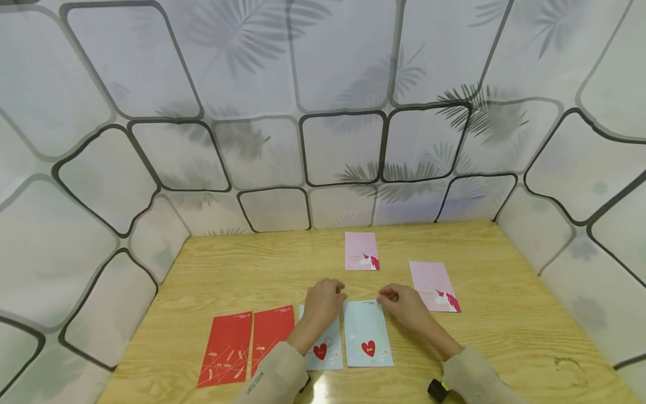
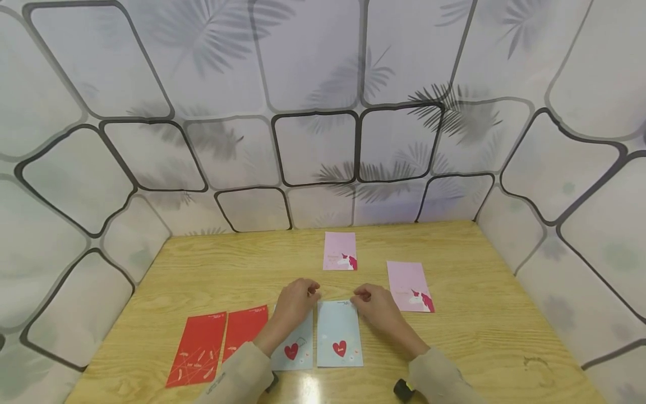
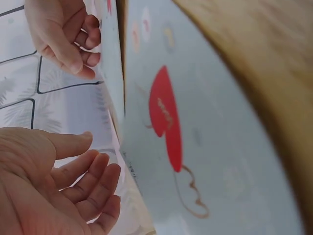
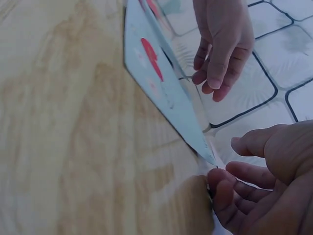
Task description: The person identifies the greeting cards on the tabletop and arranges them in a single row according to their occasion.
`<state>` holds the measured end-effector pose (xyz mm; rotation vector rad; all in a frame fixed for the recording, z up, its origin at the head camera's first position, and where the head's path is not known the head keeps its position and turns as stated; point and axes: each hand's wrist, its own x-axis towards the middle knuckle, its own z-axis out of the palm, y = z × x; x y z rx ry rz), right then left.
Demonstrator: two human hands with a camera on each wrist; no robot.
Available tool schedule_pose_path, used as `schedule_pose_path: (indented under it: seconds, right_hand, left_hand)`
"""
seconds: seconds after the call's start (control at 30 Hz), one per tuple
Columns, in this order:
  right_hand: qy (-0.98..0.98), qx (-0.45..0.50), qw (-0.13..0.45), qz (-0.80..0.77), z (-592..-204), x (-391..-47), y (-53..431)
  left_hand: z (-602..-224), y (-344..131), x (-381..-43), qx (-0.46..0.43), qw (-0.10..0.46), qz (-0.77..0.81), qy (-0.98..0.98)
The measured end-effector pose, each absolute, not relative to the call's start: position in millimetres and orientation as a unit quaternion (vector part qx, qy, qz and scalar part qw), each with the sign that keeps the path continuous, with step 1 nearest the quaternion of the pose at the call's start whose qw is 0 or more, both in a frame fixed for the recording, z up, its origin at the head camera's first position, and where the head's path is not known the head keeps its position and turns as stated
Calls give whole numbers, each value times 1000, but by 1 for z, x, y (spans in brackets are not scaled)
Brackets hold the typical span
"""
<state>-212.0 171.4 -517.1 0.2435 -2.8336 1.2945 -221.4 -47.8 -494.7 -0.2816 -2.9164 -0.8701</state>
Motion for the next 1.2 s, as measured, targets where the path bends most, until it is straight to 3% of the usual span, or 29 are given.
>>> schedule_pose_path:
  seconds: [0.33,0.83,1.2]
  right_hand:
    - [-890,119,-2,441,-504,-211,190]
    - [-885,144,45,441,-487,-213,217]
    - [-891,137,48,431,-475,-212,236]
  left_hand:
    - [-484,-40,-219,-111,71,-311,-941]
    - [-463,-26,-224,-139,108,-365,-914]
    - [-456,-13,-228,-158,111,-398,-897]
